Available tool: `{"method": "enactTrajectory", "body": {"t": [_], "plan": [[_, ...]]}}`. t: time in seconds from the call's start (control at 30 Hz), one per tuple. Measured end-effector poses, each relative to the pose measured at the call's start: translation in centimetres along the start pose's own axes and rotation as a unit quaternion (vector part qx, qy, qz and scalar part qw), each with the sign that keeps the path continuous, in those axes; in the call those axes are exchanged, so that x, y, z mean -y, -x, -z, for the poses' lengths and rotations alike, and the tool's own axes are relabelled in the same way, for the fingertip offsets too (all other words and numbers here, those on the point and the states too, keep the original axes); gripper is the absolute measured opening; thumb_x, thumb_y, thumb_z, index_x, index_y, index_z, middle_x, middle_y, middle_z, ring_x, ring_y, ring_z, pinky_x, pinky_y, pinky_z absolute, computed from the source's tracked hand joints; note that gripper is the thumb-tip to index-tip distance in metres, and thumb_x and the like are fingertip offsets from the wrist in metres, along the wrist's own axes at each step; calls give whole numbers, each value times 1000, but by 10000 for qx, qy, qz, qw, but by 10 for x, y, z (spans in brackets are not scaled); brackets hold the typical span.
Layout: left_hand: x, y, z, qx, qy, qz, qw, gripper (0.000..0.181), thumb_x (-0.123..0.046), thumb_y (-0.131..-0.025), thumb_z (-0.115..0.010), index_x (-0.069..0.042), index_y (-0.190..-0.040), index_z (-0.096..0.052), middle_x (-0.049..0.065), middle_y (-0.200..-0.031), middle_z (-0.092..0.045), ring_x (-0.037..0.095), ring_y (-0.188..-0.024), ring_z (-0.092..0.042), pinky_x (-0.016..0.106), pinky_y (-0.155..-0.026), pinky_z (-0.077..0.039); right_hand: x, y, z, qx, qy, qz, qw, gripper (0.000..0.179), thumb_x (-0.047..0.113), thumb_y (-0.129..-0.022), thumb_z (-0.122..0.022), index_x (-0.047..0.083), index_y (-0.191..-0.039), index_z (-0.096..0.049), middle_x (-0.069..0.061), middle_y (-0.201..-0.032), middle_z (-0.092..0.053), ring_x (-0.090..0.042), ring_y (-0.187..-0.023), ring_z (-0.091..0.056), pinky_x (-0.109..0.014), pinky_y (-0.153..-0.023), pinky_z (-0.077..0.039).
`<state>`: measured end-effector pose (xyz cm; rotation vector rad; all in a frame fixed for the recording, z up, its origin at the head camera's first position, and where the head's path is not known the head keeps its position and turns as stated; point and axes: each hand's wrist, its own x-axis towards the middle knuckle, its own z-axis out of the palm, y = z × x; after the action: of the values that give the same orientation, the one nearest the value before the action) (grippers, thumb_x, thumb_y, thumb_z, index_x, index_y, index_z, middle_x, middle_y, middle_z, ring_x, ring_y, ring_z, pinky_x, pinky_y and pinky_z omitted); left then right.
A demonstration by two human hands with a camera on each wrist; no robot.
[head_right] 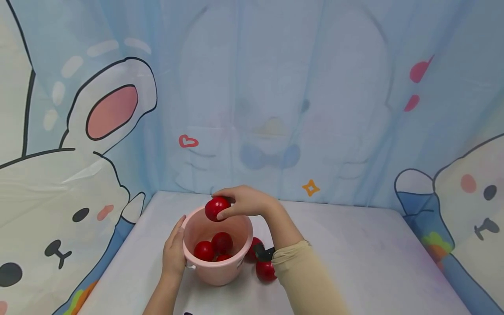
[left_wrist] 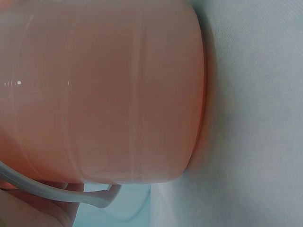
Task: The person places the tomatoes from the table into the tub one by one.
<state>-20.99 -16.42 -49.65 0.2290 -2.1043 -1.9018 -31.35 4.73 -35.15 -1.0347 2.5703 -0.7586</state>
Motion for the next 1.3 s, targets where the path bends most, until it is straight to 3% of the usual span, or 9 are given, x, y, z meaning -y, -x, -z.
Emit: {"method": "enactTrajectory", "body": {"t": [0.43, 0.83, 1.03, 1.3], "plan": [[1, 0, 0, -22, -70, 10, 10000, 50, -51, -102, -41, -39, -150, -38, -7, -156, -43, 28, -146, -38, 51, -108, -44, 12, -29, -20, 760, 124, -135, 9969, 57, 39, -77, -82, 31, -130, -62, 13, -110, -66, -12, -105, -60, -27, -78, -58], [2, -1, 0, -57, -186, -12, 9998, 48, -51, -103, -37, -39, -150, -38, -6, -156, -42, 28, -146, -38, 51, -108, -44, 14, -35, -35, 1162, 278, -893, 9888, 59, 35, -71, -87, 32, -125, -63, 11, -108, -62, -15, -107, -57, -39, -82, -60], [3, -1, 1, -62, -178, 22, 9998, 47, -51, -104, -35, -40, -150, -38, -7, -156, -43, 26, -146, -38, 50, -108, -44, 12, -39, -42, 1183, 211, -978, 9879, 56, 32, -72, -87, 32, -122, -63, 10, -107, -62, -16, -107, -56, -42, -85, -59], [5, -2, 1, -16, -101, 75, 9999, 48, -52, -103, -38, -41, -150, -38, -8, -156, -41, 27, -146, -37, 51, -110, -42, 10, -42, -44, 1329, 195, -670, 9887, 55, 29, -84, -78, 27, -136, -60, 4, -132, -64, -17, -124, -58, -38, -97, -55]]}}
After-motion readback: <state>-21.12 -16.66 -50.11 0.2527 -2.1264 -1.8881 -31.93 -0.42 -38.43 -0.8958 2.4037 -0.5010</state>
